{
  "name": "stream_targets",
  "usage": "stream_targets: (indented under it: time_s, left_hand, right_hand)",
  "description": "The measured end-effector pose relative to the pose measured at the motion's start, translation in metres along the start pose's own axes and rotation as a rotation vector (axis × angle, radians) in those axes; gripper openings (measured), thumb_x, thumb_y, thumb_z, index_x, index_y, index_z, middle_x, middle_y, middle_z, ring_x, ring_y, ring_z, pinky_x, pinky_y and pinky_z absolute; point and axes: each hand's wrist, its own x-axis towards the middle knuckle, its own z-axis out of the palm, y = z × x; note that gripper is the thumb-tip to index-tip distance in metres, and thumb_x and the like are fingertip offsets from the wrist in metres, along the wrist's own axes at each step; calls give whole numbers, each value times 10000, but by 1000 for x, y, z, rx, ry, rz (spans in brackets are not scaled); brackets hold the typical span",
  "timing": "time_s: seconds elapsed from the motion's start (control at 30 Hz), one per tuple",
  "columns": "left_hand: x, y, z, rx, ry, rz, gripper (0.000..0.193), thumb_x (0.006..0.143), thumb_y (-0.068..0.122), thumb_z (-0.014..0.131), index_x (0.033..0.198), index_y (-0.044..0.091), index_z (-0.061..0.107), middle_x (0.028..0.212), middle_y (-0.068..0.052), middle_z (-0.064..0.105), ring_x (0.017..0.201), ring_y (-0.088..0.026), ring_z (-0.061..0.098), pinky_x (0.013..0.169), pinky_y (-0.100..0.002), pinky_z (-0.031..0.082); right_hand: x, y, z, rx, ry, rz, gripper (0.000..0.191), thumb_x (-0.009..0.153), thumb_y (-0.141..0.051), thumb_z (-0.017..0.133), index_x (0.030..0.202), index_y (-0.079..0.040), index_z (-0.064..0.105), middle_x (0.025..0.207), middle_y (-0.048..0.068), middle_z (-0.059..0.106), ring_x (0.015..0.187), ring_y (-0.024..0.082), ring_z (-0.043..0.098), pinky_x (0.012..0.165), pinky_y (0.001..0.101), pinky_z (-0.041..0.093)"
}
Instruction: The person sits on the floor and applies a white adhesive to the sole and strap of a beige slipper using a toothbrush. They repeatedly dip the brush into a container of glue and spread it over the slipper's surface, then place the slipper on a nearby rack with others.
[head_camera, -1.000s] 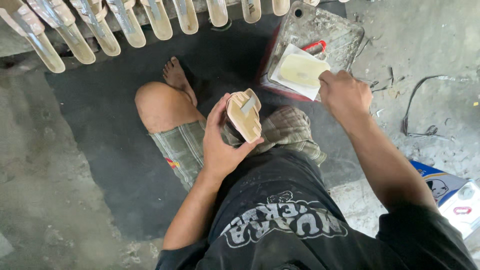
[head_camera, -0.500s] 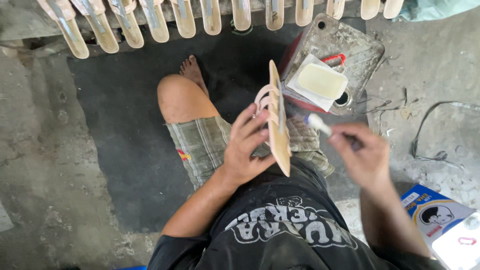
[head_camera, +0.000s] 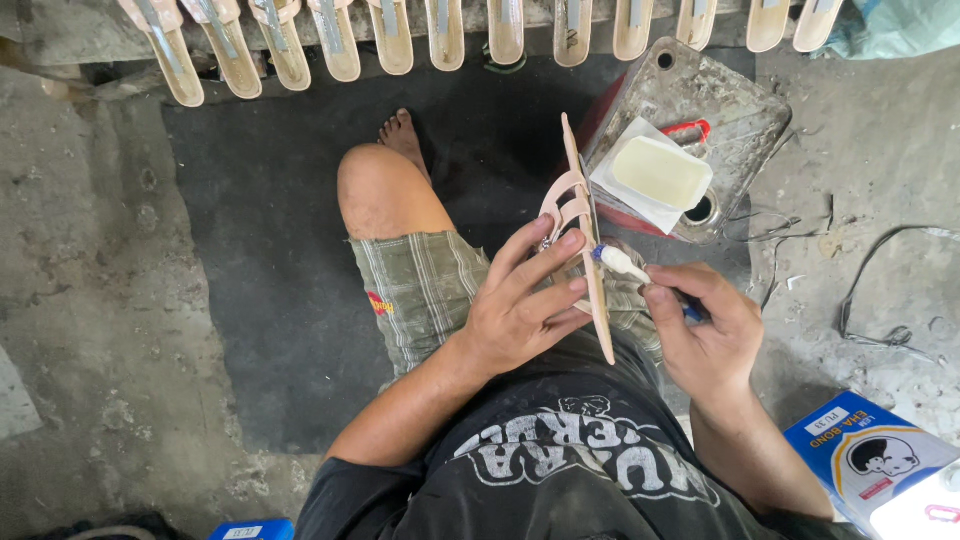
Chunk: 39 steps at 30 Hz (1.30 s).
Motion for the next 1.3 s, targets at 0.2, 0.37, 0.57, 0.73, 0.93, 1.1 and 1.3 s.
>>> stream_targets:
  time_s: [0.2, 0.37, 0.57, 0.73, 0.93, 1.1, 1.3]
  left_hand:
    - [-3, -1, 0, -3, 9, 4, 617, 877, 166, 931, 1323, 180, 505, 1517, -151, 515, 1460, -433, 468, 1216, -525, 498]
    - [-5, -3, 2, -3, 11, -6, 651, 858, 153, 937, 1339, 211, 502, 1516, -156, 513, 1460, -441, 458, 1209, -525, 492]
    - [-5, -5, 2, -44, 46, -13, 789, 838, 189, 959, 1414, 222, 420, 1556, -171, 479, 1486, -450, 450, 1242, -550, 457]
    - [-3, -1, 2, -124, 12, -12, 820, 822, 167, 962, 1424, 251, 413, 1571, -189, 456, 1499, -470, 428, 1260, -551, 436]
    - [1, 3, 0, -148, 8, -82, 839, 811, 201, 965, 1450, 226, 423, 1583, -195, 453, 1509, -456, 440, 1222, -531, 426]
    - [3, 5, -5, -308, -48, -110, 802, 824, 251, 937, 1443, 231, 426, 1599, -190, 451, 1542, -424, 399, 1253, -510, 392]
    - [7, 12, -7, -379, -64, -184, 800, 838, 279, 932, 1456, 230, 427, 1622, -186, 462, 1532, -389, 411, 1271, -488, 389]
  right_hand:
    - [6, -4, 4, -111, 30, -150, 145, 979, 43, 743, 1097, -2, 673, 1058, 131, 731, 897, 186, 714, 776, 261, 545]
    - [0, -2, 6, -3, -7, -119, 146, 978, 43, 723, 1101, -9, 666, 1063, 144, 729, 935, 201, 715, 774, 273, 563]
    - [-5, 1, 4, 155, -60, -41, 115, 978, 30, 685, 1085, -4, 665, 1020, 147, 722, 825, 158, 685, 733, 258, 541]
    - [-5, 2, 8, 121, -36, -62, 102, 994, 20, 687, 1091, 11, 659, 1037, 156, 724, 867, 178, 690, 723, 250, 538]
    - [-4, -3, 5, 169, -94, -157, 95, 981, -13, 696, 1068, 2, 660, 1019, 147, 716, 860, 182, 704, 728, 254, 551]
    - [2, -4, -1, 176, -44, -150, 96, 1002, -30, 688, 1080, -11, 635, 1036, 145, 714, 849, 179, 690, 731, 250, 541]
    - [5, -4, -7, 171, -136, -243, 103, 965, -27, 716, 1047, -5, 657, 979, 136, 715, 835, 189, 709, 726, 280, 561]
